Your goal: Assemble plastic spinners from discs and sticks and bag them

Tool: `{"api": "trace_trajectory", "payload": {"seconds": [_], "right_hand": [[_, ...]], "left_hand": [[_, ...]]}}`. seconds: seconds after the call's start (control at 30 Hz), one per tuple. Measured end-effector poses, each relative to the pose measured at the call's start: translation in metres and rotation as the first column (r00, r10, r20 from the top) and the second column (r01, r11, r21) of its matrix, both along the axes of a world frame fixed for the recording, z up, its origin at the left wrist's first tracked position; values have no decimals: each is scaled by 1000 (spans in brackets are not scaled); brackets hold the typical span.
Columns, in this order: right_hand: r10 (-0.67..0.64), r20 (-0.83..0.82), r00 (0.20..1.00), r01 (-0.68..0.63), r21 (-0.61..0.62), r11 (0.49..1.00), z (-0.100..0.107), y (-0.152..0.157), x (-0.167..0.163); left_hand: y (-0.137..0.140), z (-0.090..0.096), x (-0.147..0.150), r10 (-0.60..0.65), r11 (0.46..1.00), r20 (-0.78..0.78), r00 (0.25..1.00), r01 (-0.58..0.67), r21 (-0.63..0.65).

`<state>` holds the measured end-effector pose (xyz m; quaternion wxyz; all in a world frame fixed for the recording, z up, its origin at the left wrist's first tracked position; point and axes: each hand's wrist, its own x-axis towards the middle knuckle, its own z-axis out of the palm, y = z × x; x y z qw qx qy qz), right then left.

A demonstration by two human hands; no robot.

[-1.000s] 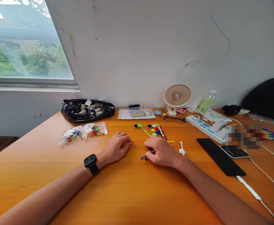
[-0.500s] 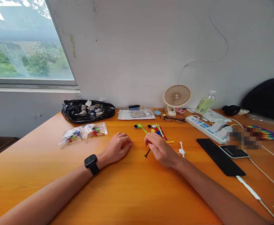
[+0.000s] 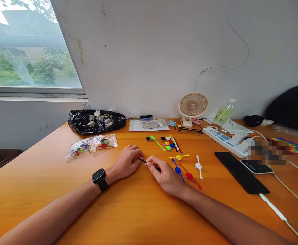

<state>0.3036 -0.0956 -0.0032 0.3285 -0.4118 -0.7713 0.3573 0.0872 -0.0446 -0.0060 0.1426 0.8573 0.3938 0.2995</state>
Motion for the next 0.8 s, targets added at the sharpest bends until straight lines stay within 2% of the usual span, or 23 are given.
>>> {"api": "trace_trajectory", "payload": {"seconds": [0.13, 0.3, 0.4, 0.57, 0.67, 0.8], "right_hand": [[-185, 9, 983, 182, 131, 975, -11, 21, 10], [-248, -27, 968, 246, 258, 934, -13, 34, 17], [-239, -39, 970, 239, 309, 920, -13, 39, 20], [-189, -83, 978, 206, 307, 929, -12, 43, 19], [-125, -6, 992, 118, 368, 922, -10, 42, 16], [-77, 125, 989, 29, 342, 939, -13, 39, 14]], "left_hand": [[0, 1, 1, 24, 1000, -3, 1000, -24, -1], [-1, 1, 1, 17, 1000, -7, 1000, -17, -5], [-1, 1, 0, 17, 1000, -9, 1000, -17, 1], [-1, 1, 1, 20, 1000, -7, 1000, -20, 1], [0, -1, 1, 18, 1000, -3, 1000, -18, 4], [0, -2, 0, 13, 1000, -1, 1000, -13, 6]]}}
